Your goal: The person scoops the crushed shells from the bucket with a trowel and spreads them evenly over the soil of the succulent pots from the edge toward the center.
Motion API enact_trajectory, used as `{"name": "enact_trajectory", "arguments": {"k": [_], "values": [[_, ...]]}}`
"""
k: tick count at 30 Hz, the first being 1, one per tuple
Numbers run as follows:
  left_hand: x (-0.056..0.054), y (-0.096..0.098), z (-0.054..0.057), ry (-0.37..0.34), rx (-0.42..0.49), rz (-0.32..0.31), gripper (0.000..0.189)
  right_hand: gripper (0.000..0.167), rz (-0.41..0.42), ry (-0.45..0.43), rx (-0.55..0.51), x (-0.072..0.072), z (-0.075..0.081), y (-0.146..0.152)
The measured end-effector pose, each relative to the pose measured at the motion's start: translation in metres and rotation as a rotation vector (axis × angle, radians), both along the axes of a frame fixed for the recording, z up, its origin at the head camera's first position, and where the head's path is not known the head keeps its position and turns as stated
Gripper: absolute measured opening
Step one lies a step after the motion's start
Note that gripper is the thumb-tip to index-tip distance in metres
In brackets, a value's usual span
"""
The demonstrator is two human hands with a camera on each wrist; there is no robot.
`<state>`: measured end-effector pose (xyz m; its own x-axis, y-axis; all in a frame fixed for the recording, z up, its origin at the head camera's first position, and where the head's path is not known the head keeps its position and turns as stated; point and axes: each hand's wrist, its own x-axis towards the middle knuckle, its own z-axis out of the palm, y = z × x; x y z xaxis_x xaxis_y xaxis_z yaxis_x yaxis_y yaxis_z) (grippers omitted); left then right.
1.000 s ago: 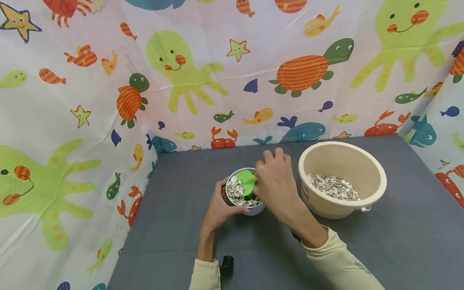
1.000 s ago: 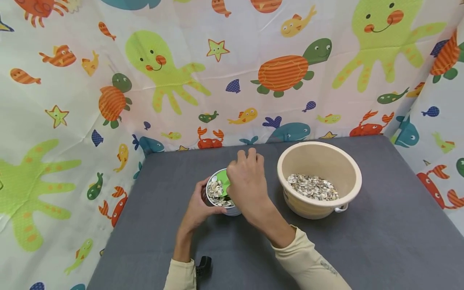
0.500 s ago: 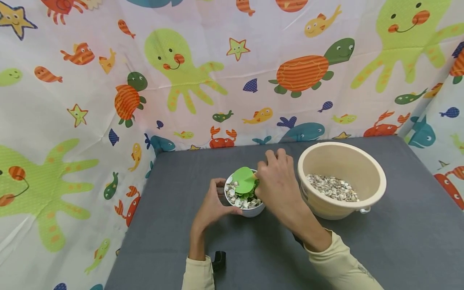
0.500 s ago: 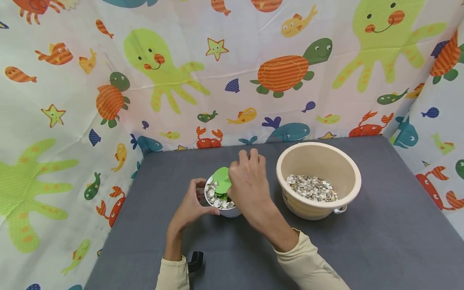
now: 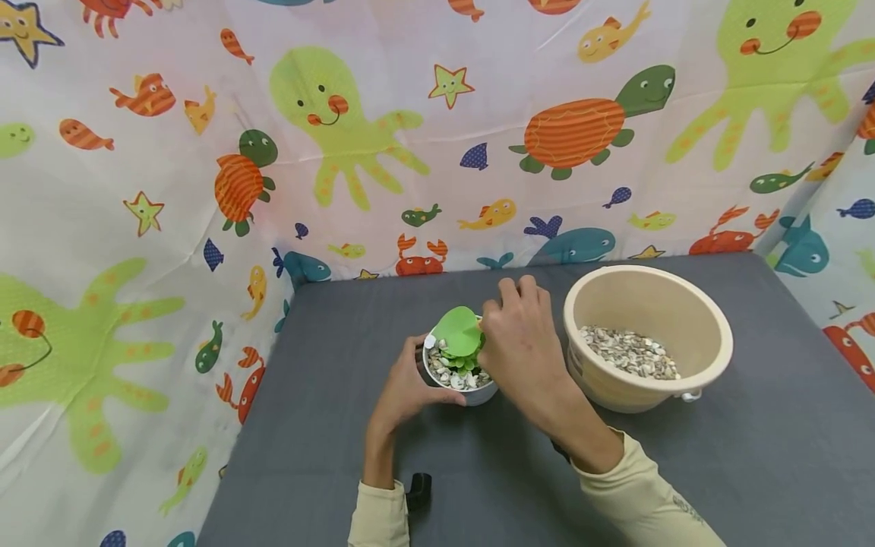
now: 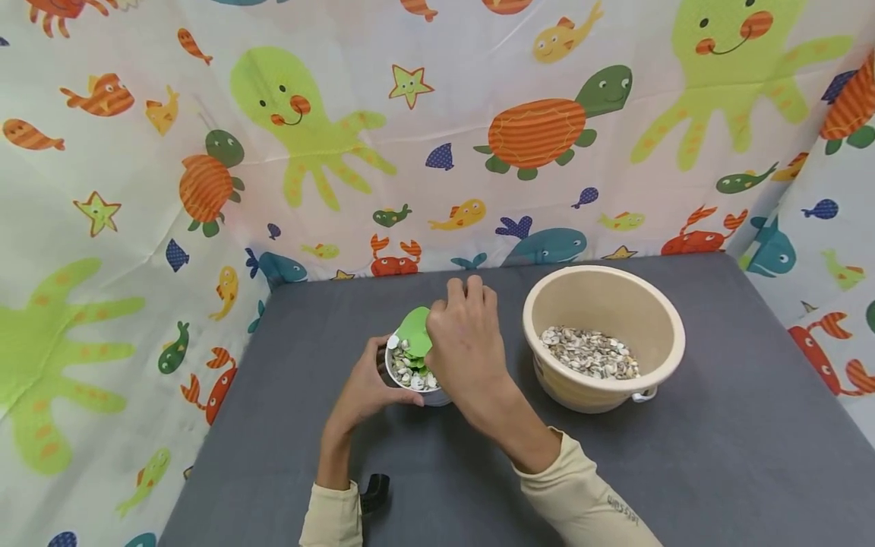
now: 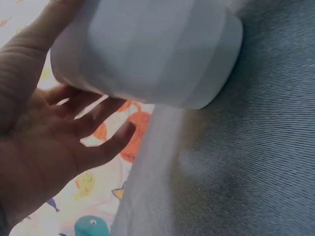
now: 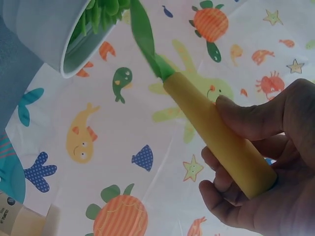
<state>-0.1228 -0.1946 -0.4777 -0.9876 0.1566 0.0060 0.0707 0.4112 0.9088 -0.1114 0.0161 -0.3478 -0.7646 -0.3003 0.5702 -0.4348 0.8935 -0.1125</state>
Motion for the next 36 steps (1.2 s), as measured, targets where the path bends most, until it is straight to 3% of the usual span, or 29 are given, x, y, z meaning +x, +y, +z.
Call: {"name": "enact_trajectory", "arguments": {"k": [4,9,13,16,21,25,28,36], "values": [[0.005,0.006,0.001,0.040,-0.051,0.082,0.106,0.014,0.022,0.001,-0.016,0.000,-0.001,0.001],[0.007,0.008,0.002,0.073,-0.082,0.105,0.097,0.013,0.049,-0.004,-0.048,-0.002,0.000,0.005],[0.003,0.005,0.004,0.064,-0.113,0.072,0.098,0.011,0.055,0.020,-0.109,-0.001,0.002,0.012],[-0.002,0.001,0.005,0.061,-0.109,0.008,0.116,0.010,0.065,0.029,-0.158,0.001,0.005,0.019],[-0.002,-0.002,0.003,-0.008,-0.066,-0.057,0.128,0.010,0.086,-0.072,-0.314,0.003,0.010,0.040],[0.005,0.002,0.003,-0.030,-0.055,0.004,0.121,0.012,0.072,-0.181,-0.458,0.006,0.017,0.061],[0.008,0.008,0.002,-0.013,-0.073,0.057,0.116,0.013,0.043,-0.207,-0.509,0.009,0.019,0.074],[0.014,0.021,0.003,0.013,-0.123,0.159,0.109,0.016,-0.001,-0.133,-0.532,0.010,0.020,0.100]]}}
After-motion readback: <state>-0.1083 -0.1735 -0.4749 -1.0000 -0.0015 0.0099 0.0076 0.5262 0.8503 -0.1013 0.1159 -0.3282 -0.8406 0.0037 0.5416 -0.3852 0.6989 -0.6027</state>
